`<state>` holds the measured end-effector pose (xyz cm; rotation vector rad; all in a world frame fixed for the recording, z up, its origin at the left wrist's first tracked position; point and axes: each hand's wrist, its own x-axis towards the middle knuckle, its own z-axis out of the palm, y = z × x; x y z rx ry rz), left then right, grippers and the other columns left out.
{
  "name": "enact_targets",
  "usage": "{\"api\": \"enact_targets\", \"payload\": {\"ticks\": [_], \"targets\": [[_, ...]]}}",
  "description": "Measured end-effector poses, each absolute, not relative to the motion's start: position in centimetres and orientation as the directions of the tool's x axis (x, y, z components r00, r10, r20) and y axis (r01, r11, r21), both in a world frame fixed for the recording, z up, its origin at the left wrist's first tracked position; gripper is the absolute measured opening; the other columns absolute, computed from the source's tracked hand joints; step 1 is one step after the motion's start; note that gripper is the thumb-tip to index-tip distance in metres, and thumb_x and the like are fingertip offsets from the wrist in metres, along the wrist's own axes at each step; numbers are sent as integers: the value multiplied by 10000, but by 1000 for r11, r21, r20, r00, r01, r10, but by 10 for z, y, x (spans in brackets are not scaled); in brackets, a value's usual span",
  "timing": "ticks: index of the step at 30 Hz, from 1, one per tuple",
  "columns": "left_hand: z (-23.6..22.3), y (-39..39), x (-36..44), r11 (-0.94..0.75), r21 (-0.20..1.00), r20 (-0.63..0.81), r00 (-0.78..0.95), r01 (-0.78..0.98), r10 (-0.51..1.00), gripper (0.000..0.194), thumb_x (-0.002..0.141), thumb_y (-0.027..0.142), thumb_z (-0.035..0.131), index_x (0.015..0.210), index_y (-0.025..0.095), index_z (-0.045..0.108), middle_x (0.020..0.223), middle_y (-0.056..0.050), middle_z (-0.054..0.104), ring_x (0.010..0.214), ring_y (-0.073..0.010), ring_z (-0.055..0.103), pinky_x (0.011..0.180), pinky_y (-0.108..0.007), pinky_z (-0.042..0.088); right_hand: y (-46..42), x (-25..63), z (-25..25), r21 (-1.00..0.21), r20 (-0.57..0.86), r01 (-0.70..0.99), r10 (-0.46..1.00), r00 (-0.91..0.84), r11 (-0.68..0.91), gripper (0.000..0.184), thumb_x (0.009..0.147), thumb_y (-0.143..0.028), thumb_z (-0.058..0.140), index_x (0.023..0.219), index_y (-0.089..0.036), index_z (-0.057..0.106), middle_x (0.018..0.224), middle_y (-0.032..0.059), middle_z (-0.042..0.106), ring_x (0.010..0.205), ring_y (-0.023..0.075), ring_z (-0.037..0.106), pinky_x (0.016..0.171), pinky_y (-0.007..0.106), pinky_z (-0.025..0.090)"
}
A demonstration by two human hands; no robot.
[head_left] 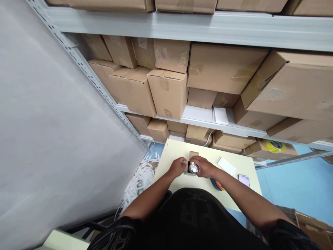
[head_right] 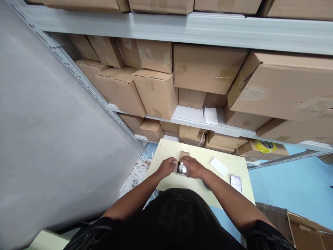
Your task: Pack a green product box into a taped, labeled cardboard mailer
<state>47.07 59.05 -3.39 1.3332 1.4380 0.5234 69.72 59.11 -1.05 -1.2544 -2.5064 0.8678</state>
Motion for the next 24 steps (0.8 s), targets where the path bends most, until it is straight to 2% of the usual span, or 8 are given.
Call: {"api": "enact_targets", "payload": {"ticks": [3,7,11,14,17,20,22,24], "targets": [[-33,588,473,289,855,-399,189,431,897,208,915,198,608,1105,194,694,919,-15,698,704,-129,653,607,-211,562,595,699,-17,-559,-143,673,743,-654,485,771,606,-99,727,1345,-283,609,1423,105,604,1378,315,511,1104,464,430],[-34,587,475,257,847,-374,178,465,910,236,898,168,597,1106,193,706,933,-14,714,753,-139,667,721,-251,586,597,697,-18,-482,-244,732,729,-640,482,783,600,-184,804,1359,-307,653,1546,111,523,1480,374,405,1152,542,384],[-37,586,475,204,849,-328,184,487,926,266,892,141,576,1111,202,714,973,-21,729,837,-157,680,832,-289,584,591,692,-14,-401,-236,762,747,-622,509,739,712,-254,774,1432,-318,619,1634,121,445,1501,410,379,1198,644,281],[-39,584,473,213,845,-334,174,490,926,271,890,141,582,1120,205,711,998,-25,724,863,-158,681,834,-282,584,582,691,-11,-390,-200,746,741,-641,540,763,744,-244,748,1486,-274,572,1659,145,405,1505,418,376,1208,660,263],[-42,581,472,231,853,-342,166,469,925,257,905,167,581,1129,199,702,1020,-31,715,854,-152,681,814,-279,587,568,698,-9,-454,-38,720,796,-604,525,716,816,-229,682,1516,-252,534,1648,136,426,1498,375,405,1213,605,315],[-42,576,471,257,873,-346,156,414,925,320,914,217,600,1230,214,649,1030,-24,702,833,-145,684,770,-267,590,548,711,-15,-575,127,738,930,-344,352,591,904,-275,600,1492,-245,542,1543,135,545,1434,332,491,1178,557,410],[-41,572,471,242,900,-314,153,362,937,403,916,244,614,1317,219,579,1021,-25,697,851,-149,691,776,-269,589,533,719,-23,-673,102,715,981,-163,188,498,933,-321,567,1425,-249,586,1416,129,630,1308,315,597,1088,528,510],[-39,566,472,185,933,-243,162,309,956,429,914,248,620,1334,208,542,1037,-40,700,918,-162,697,837,-291,586,519,724,-31,-735,17,670,990,-137,105,466,931,-330,558,1389,-260,600,1369,111,649,1233,297,643,1025,506,560]]}}
